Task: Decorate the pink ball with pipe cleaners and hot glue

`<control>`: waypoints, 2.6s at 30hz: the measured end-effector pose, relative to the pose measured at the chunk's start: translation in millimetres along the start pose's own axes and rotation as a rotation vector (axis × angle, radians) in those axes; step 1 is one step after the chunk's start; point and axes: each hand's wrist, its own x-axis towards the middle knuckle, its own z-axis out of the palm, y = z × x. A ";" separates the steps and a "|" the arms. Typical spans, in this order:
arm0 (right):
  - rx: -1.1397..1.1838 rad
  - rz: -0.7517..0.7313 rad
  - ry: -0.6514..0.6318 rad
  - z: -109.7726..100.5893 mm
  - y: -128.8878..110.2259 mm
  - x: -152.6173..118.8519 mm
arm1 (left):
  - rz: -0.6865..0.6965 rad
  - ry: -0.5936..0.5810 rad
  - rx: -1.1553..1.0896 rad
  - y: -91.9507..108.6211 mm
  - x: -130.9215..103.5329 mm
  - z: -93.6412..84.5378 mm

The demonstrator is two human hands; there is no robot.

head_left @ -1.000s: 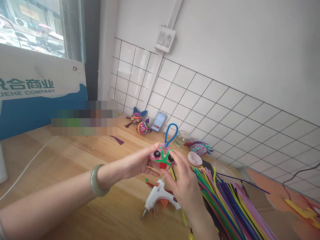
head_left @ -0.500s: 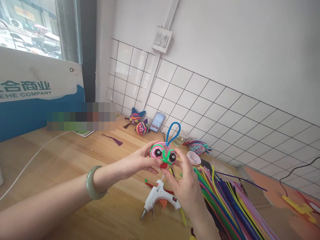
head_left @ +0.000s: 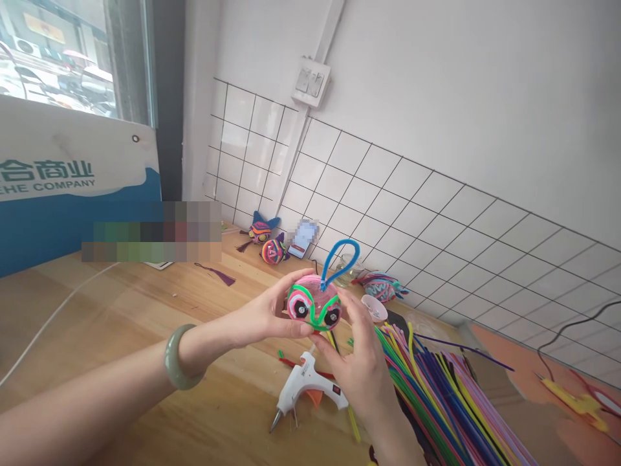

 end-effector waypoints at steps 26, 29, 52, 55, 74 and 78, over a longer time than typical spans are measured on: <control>0.084 0.129 -0.055 3.9 5.2 -4.4 | 0.108 0.064 0.075 -10.7 -2.4 5.7; 0.156 0.220 -0.110 1.3 4.7 -2.9 | 0.040 0.135 0.010 -10.7 -0.7 2.7; 0.571 0.408 -0.201 -1.7 25.0 -3.9 | -0.120 0.241 -0.215 -6.6 3.9 1.8; 0.571 0.387 -0.226 -3.3 26.9 -3.0 | -0.102 0.241 -0.192 -7.8 3.7 2.2; 0.501 0.414 -0.175 -3.5 19.6 -2.1 | -0.043 0.220 -0.177 -13.7 3.0 1.7; 0.284 0.404 -0.138 -6.0 8.1 -1.0 | -0.022 0.218 -0.322 -18.5 4.3 0.6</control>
